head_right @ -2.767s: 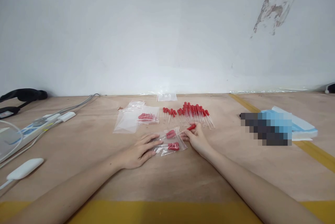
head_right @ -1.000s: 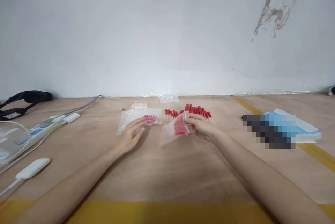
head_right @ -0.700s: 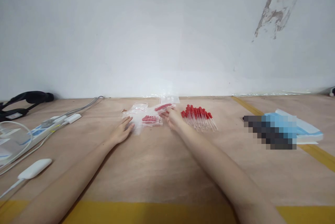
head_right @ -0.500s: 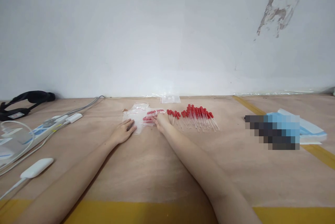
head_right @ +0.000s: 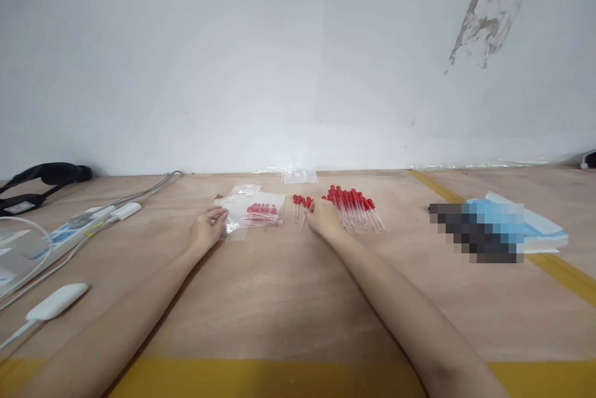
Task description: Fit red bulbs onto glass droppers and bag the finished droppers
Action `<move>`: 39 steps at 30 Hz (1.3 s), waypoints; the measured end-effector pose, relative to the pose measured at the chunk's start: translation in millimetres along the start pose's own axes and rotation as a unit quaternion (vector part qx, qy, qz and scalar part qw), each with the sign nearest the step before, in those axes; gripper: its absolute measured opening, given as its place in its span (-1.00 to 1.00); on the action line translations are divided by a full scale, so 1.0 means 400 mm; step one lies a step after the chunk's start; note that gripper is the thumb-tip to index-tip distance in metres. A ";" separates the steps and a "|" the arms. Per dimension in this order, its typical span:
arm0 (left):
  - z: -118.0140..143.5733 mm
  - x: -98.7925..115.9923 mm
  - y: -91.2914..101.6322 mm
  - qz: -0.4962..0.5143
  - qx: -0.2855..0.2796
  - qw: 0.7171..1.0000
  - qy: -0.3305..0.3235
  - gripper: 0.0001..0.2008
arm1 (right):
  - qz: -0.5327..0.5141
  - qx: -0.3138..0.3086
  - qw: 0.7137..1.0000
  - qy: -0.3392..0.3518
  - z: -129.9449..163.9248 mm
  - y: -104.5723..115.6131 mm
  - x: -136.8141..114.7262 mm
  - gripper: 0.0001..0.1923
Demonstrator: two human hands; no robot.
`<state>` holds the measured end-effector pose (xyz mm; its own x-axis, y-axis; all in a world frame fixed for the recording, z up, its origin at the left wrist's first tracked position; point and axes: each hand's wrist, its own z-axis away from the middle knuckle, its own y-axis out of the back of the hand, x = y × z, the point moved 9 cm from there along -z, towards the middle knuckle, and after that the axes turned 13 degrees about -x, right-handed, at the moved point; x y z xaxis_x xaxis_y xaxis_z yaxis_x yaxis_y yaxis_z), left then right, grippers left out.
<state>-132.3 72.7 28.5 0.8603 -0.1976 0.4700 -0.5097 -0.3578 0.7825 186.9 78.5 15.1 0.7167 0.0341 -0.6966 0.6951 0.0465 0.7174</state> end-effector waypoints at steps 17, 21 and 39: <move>0.063 0.212 0.045 0.321 -0.056 0.928 -0.180 -0.80 | 0.117 -0.002 0.993 -0.030 -0.078 0.011 0.009 -0.83; 0.160 0.322 -0.057 0.206 -0.213 0.917 -0.267 -0.82 | 0.085 0.006 0.996 0.014 0.000 0.079 0.029 -0.71; 0.301 0.408 -0.170 -0.020 -0.405 0.821 -0.403 -0.59 | -0.375 0.026 0.921 0.098 0.188 0.057 0.169 -0.09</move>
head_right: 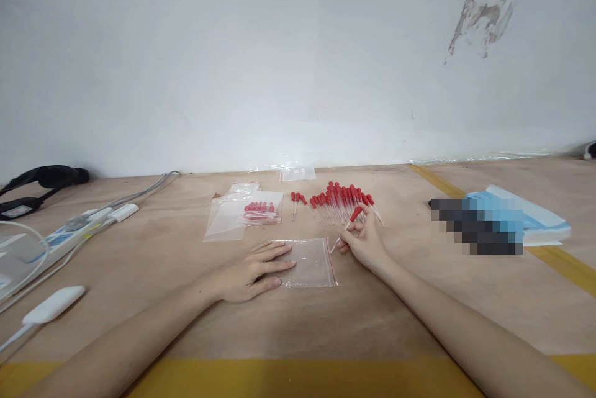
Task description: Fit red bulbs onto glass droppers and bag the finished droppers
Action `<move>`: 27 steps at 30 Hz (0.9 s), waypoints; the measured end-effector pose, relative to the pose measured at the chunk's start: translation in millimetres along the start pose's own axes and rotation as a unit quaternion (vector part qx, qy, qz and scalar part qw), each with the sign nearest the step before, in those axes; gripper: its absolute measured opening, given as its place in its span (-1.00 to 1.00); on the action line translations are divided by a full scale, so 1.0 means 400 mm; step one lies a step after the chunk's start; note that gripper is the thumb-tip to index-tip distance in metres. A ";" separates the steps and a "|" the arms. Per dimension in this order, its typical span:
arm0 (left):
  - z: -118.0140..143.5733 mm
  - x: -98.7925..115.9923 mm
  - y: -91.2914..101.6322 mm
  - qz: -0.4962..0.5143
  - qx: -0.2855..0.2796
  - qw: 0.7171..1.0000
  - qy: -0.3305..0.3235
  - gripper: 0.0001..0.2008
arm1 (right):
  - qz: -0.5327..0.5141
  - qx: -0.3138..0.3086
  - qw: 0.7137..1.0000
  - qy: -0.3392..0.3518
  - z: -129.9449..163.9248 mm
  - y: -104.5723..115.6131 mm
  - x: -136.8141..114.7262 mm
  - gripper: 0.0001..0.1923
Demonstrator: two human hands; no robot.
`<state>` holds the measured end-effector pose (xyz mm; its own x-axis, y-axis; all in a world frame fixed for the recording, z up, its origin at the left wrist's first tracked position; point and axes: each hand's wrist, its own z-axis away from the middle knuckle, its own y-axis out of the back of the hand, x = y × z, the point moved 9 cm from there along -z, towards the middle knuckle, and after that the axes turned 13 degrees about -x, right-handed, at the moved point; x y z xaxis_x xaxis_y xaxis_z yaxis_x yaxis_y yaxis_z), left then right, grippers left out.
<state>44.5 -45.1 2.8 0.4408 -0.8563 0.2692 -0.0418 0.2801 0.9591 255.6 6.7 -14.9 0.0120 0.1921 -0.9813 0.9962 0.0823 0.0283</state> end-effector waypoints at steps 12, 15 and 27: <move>0.006 0.006 0.012 0.010 0.013 1.000 0.013 -0.60 | 0.008 0.023 1.000 0.019 -0.006 0.010 0.010 -0.14; 0.006 0.002 0.009 0.007 0.010 1.000 0.017 -0.59 | 0.007 0.023 0.999 0.024 -0.004 0.008 0.002 -0.13; 0.007 -0.008 0.006 0.005 0.013 0.999 0.044 -0.53 | -0.102 -0.024 0.994 -0.043 -0.002 -0.027 0.049 -0.45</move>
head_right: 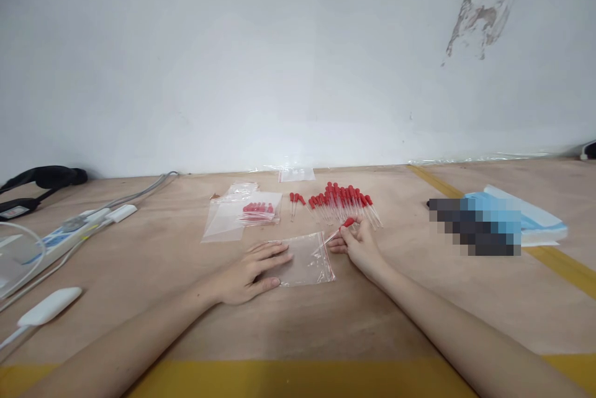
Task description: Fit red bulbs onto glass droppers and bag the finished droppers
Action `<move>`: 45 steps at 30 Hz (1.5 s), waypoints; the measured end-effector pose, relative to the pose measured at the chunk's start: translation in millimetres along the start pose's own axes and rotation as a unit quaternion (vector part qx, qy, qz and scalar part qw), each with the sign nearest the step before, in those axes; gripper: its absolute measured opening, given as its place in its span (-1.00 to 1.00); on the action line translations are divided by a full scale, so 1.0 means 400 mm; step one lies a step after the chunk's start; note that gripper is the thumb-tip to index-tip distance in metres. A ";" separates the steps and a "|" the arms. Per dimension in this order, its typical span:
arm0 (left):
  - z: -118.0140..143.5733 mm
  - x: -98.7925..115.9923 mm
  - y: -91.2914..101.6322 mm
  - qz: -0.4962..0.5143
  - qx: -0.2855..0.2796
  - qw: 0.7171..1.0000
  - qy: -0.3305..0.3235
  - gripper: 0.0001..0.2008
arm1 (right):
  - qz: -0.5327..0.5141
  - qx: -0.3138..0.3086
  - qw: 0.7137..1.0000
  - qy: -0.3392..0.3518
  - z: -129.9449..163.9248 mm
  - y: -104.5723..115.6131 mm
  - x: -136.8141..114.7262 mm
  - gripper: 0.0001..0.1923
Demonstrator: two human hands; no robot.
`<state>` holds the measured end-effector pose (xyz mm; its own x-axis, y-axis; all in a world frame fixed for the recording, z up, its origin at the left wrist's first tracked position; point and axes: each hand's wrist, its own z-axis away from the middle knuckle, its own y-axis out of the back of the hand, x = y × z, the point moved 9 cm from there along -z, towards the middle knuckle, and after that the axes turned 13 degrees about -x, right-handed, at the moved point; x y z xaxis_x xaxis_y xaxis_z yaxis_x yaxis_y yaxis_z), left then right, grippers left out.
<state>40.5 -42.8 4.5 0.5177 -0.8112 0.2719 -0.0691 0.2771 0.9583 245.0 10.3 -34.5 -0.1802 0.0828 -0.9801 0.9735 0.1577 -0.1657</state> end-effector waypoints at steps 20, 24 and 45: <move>0.001 0.000 0.011 0.032 0.030 0.999 -0.007 -0.47 | 0.120 -0.270 0.955 -0.012 0.025 -0.118 -0.039 -0.67; 0.001 -0.004 0.013 0.050 0.043 0.998 -0.011 -0.46 | 0.149 -0.269 0.951 -0.036 0.014 -0.115 -0.031 -0.67; -0.006 -0.016 0.001 0.077 0.013 0.997 -0.016 -0.61 | 0.525 -0.129 0.841 0.025 -0.075 -0.067 -0.124 -0.80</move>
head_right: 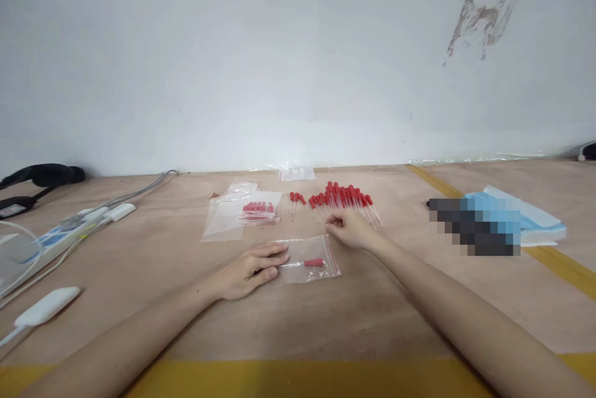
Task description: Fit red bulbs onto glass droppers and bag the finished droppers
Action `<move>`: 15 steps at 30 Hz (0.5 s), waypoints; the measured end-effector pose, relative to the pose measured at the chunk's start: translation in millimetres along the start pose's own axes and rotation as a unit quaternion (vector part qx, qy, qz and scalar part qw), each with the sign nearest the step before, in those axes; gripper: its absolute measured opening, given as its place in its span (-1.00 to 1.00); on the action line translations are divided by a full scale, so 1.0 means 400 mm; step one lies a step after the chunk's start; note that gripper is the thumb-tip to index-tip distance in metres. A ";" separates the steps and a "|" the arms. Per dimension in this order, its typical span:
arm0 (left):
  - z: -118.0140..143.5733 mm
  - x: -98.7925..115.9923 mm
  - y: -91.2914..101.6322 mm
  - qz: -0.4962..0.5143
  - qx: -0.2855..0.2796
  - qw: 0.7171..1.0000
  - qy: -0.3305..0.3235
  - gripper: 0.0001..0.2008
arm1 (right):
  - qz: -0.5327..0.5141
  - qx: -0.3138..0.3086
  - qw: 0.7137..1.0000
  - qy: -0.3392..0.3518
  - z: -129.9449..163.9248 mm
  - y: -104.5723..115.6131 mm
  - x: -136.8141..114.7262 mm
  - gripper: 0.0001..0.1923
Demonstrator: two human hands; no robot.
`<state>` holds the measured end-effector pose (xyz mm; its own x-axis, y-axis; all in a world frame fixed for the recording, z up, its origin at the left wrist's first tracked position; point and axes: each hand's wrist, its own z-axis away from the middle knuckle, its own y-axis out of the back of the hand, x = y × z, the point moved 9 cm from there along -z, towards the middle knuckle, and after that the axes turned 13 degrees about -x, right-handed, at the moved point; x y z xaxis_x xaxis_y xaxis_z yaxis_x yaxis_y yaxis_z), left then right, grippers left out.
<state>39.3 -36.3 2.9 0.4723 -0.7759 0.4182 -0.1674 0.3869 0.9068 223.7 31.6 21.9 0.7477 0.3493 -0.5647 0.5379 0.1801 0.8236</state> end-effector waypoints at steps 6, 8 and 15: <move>0.000 0.006 -0.004 -0.025 -0.018 0.999 -0.007 -0.59 | 0.118 0.043 0.990 -0.068 -0.160 -0.023 -0.056 -0.80; 0.001 0.007 -0.006 -0.033 -0.022 0.999 -0.002 -0.58 | 0.122 0.045 0.986 -0.106 -0.213 -0.046 -0.051 -0.76; 0.006 0.016 -0.003 -0.058 -0.026 0.998 0.010 -0.57 | 0.116 0.045 0.974 -0.189 -0.270 -0.066 -0.044 -0.68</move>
<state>40.2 -42.9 4.7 0.5030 -0.8070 0.3094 -0.0658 0.3211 0.9447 154.3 120.0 15.8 0.9339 0.0053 -0.3575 0.3569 0.0494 0.9329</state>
